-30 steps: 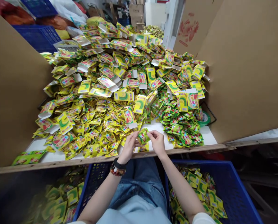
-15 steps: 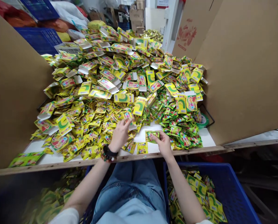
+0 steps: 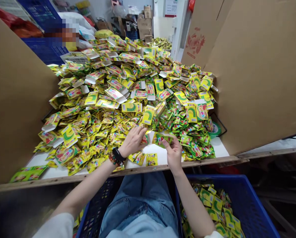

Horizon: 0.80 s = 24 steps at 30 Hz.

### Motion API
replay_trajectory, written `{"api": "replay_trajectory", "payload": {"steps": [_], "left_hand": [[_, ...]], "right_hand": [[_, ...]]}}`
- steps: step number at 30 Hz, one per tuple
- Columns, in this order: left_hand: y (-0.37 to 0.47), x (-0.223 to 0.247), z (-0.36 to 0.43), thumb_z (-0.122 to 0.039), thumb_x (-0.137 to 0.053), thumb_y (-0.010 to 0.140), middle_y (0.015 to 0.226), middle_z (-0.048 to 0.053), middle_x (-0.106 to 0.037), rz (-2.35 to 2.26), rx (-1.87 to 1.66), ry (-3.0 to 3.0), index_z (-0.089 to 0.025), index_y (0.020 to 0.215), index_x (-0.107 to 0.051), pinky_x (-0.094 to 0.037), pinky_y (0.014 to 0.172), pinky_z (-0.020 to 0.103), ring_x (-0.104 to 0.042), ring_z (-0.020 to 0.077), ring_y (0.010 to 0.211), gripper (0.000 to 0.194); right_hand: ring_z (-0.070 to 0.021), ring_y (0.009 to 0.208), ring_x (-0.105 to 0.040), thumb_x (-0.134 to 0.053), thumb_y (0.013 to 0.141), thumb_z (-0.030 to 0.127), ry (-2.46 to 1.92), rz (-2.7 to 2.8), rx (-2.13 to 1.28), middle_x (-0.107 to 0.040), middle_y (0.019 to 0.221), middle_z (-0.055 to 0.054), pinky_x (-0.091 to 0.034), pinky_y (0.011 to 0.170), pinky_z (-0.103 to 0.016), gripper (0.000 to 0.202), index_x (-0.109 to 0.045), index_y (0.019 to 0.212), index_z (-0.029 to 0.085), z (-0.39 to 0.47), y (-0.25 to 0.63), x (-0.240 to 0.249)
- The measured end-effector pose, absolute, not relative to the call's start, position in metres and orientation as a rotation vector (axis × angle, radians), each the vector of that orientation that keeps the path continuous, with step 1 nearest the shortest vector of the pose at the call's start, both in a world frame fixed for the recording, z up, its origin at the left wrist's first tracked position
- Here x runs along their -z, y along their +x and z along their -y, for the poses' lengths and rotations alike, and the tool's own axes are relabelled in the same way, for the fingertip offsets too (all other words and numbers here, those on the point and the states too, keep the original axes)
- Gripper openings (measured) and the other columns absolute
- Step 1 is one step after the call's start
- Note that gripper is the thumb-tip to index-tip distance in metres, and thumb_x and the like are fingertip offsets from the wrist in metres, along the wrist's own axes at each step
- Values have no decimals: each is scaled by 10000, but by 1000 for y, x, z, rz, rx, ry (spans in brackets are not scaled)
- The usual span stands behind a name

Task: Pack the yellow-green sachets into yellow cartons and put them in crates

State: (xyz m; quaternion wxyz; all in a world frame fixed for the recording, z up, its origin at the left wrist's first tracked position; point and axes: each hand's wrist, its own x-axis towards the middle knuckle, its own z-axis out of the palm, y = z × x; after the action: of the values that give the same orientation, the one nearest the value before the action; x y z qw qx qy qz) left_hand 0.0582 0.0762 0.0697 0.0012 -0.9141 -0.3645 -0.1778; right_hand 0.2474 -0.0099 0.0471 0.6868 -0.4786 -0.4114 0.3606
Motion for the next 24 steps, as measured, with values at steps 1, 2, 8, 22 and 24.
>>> {"api": "replay_trajectory", "payload": {"steps": [1, 2, 8, 22, 24], "left_hand": [[64, -65, -65, -306, -647, 744, 1068, 129, -611, 1195, 598, -2865, -146, 1249, -505, -487, 863, 426, -595, 299, 998, 548], [68, -60, -55, -308, -648, 744, 1054, 118, -620, 1259, 660, -2852, -154, 1243, -503, -495, 833, 407, -606, 289, 969, 542], [85, -26, -4, -236, -669, 687, 1002, 81, -668, 1642, 1055, -2745, -184, 1163, -539, -515, 772, 354, -650, 259, 912, 496], [116, 15, 33, -247, -622, 757, 1056, 91, -677, 1849, 1669, -2664, -166, 1194, -518, -544, 801, 342, -665, 219, 926, 456], [116, 16, 33, -267, -647, 747, 1066, 93, -676, 1818, 1691, -2667, -169, 1203, -517, -547, 815, 349, -665, 223, 935, 484]], "right_hand": [[-188, 830, -655, -659, 817, 436, -1073, 943, -788, -700, 904, -44, -532, 814, -340, 299, -668, 1034, 231, 9, 246, -51], [-188, 840, -650, -667, 813, 421, -1078, 977, -778, -696, 910, -42, -528, 812, -332, 267, -677, 999, 231, 9, 247, -54], [-202, 917, -631, -649, 825, 284, -1191, 1423, -867, -697, 917, -30, -492, 837, -330, 130, -725, 918, 231, 18, 269, -70], [-264, 1013, -614, -613, 889, 190, -1471, 1582, 82, -738, 769, -13, -293, 974, -477, 120, -721, 900, 240, 40, 221, -45], [-258, 1012, -635, -629, 884, 206, -1407, 1483, 46, -736, 739, -1, -292, 972, -467, 111, -702, 805, 231, 38, 220, -41]]}}
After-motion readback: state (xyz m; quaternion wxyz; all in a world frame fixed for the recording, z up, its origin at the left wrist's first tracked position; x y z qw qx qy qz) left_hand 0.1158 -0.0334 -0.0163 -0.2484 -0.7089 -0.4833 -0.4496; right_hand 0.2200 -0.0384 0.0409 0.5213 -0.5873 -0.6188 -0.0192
